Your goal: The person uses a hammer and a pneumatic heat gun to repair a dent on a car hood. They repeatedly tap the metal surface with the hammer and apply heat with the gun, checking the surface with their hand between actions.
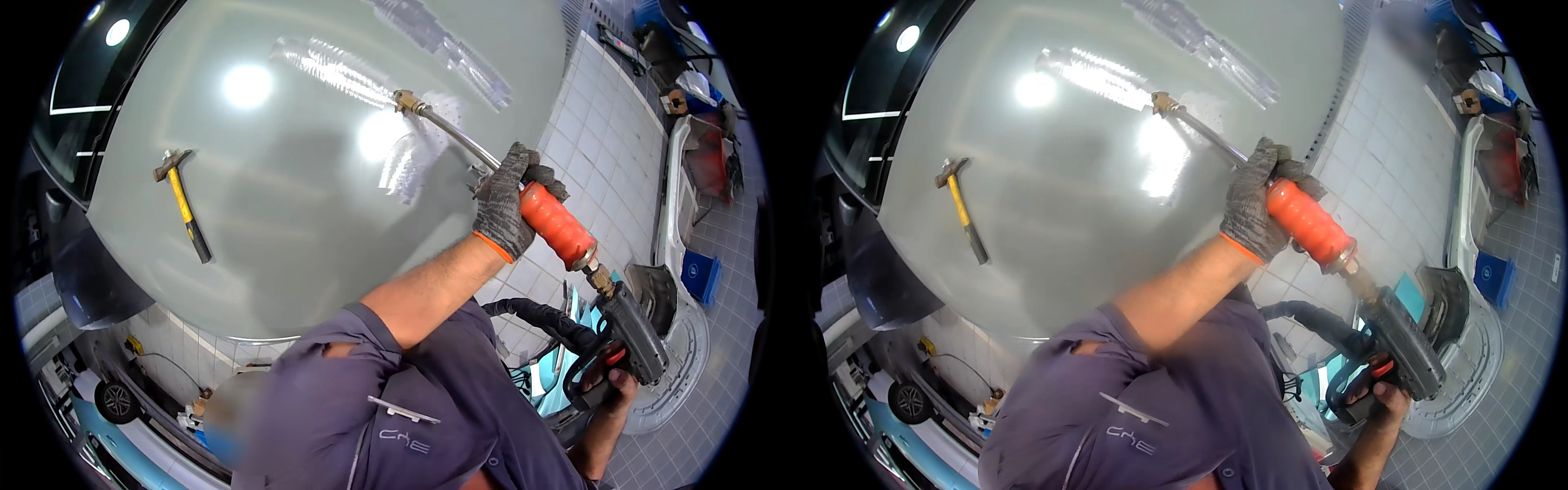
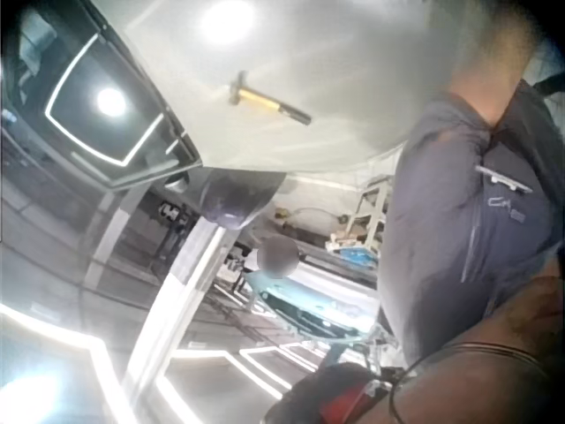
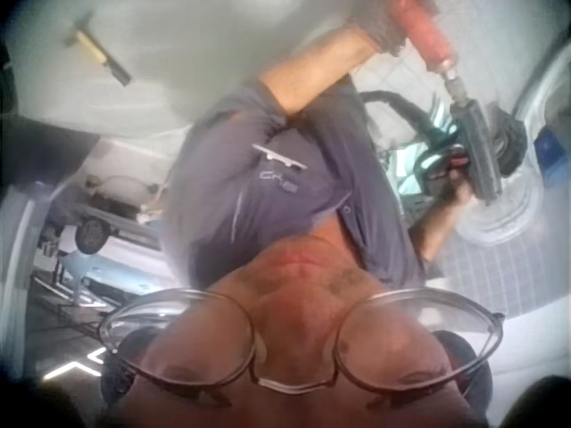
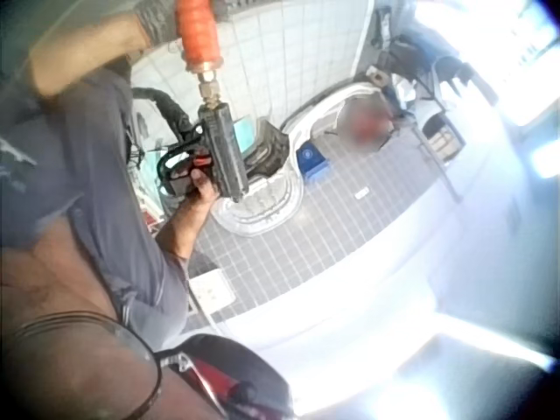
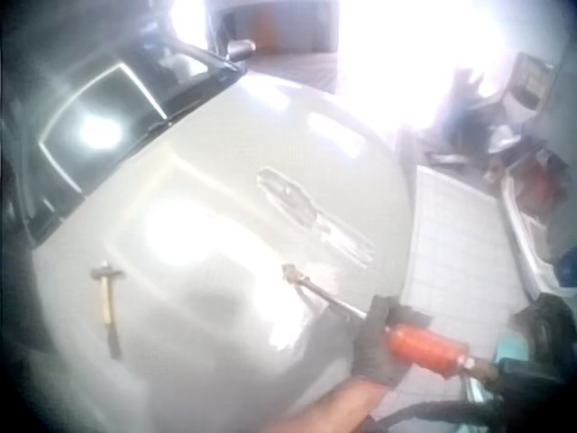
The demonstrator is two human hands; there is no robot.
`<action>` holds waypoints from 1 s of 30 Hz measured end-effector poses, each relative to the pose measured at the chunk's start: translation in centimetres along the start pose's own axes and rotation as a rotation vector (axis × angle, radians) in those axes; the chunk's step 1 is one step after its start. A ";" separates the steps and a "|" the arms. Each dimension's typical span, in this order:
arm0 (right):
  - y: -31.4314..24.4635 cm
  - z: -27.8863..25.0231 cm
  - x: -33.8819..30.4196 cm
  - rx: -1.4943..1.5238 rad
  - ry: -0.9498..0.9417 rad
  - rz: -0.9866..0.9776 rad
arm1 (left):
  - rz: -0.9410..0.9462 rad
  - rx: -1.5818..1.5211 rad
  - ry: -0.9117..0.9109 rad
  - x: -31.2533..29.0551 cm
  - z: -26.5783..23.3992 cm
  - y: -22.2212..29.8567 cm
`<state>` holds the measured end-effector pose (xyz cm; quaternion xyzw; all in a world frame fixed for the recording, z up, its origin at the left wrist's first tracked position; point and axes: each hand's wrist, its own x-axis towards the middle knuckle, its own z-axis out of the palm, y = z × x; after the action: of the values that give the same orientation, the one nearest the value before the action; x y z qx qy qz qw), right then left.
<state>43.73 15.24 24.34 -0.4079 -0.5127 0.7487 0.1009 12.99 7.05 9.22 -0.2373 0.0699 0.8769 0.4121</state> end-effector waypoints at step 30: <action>2.3 3.6 -4.1 -0.205 -0.011 -0.139 | 0.014 -0.072 0.223 -4.1 3.0 6.9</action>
<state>44.39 9.43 24.98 -0.3753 -0.6142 0.6858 0.1073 8.95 0.69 13.31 -0.3474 0.0853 0.8499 0.3869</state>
